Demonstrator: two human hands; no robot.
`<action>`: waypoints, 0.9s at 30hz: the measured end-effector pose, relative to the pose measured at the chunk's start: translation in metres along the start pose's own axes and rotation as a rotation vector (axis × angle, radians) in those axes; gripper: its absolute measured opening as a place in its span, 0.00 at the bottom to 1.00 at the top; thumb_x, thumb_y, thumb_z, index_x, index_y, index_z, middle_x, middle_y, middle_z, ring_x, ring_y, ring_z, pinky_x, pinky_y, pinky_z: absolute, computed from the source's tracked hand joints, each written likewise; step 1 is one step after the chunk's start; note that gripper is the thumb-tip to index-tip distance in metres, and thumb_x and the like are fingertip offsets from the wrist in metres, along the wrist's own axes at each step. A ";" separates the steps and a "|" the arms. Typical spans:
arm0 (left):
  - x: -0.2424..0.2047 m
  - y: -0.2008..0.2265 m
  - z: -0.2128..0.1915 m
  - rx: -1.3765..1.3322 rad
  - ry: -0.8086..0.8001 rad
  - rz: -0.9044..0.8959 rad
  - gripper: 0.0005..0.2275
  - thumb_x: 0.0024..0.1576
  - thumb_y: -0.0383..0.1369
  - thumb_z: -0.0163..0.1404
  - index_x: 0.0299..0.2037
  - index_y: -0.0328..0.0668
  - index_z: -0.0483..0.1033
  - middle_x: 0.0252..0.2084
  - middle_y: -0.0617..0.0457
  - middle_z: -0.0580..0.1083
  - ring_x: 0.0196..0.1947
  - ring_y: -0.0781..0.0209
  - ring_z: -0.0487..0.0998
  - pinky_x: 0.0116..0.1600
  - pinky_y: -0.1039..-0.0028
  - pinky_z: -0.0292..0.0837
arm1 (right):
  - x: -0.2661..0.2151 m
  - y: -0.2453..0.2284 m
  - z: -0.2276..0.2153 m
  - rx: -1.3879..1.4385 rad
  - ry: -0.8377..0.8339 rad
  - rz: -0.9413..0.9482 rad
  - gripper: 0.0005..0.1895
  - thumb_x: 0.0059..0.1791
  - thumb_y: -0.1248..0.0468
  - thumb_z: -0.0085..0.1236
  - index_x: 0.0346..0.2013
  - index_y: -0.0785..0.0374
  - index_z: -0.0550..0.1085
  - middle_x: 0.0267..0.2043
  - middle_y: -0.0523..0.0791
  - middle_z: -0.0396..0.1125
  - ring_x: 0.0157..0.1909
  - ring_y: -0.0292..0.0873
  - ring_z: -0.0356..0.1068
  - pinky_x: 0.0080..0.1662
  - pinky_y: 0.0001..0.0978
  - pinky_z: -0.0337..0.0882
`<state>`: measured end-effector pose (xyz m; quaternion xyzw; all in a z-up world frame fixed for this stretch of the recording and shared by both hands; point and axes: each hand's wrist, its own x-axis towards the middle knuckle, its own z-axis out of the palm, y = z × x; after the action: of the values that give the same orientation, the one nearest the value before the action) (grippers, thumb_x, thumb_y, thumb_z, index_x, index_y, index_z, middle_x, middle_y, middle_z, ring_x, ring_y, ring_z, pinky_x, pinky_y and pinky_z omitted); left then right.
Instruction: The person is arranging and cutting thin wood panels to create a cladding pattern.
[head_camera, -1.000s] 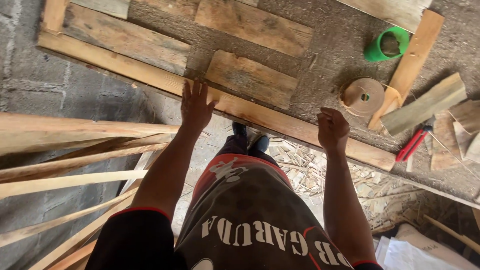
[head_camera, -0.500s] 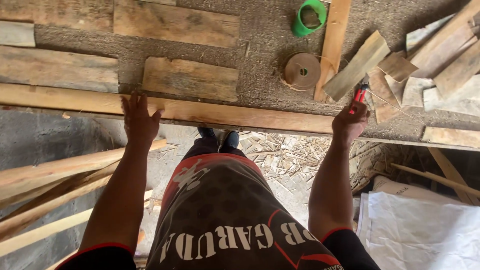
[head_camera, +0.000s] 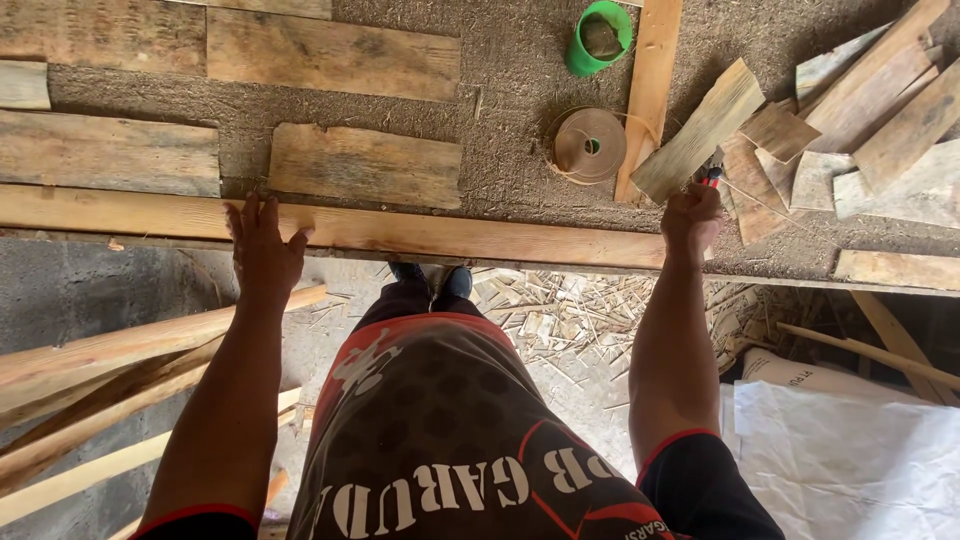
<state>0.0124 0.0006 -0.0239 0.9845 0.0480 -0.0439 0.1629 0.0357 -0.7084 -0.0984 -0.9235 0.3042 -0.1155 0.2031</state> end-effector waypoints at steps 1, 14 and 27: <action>0.000 0.000 0.000 -0.005 0.001 0.000 0.35 0.59 0.47 0.59 0.72 0.33 0.63 0.78 0.34 0.53 0.78 0.26 0.41 0.78 0.44 0.41 | 0.001 0.003 0.002 0.009 0.002 -0.002 0.13 0.48 0.57 0.65 0.44 0.57 0.75 0.40 0.48 0.76 0.40 0.47 0.76 0.46 0.44 0.76; -0.002 -0.009 0.014 -0.019 0.070 0.003 0.34 0.58 0.46 0.61 0.71 0.33 0.65 0.77 0.34 0.55 0.77 0.23 0.43 0.77 0.40 0.42 | 0.014 0.007 -0.021 -0.234 -0.159 0.244 0.32 0.51 0.36 0.63 0.50 0.61 0.69 0.48 0.53 0.66 0.48 0.52 0.64 0.46 0.51 0.70; -0.001 -0.005 0.015 -0.031 0.130 -0.006 0.35 0.55 0.43 0.64 0.69 0.35 0.66 0.76 0.36 0.57 0.76 0.24 0.46 0.77 0.39 0.44 | 0.014 0.034 -0.005 -0.090 -0.049 0.072 0.23 0.49 0.75 0.47 0.57 0.69 0.53 0.56 0.62 0.57 0.54 0.65 0.67 0.52 0.65 0.66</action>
<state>0.0097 0.0004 -0.0399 0.9825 0.0619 0.0205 0.1746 0.0272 -0.7434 -0.1079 -0.9227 0.3371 -0.0716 0.1728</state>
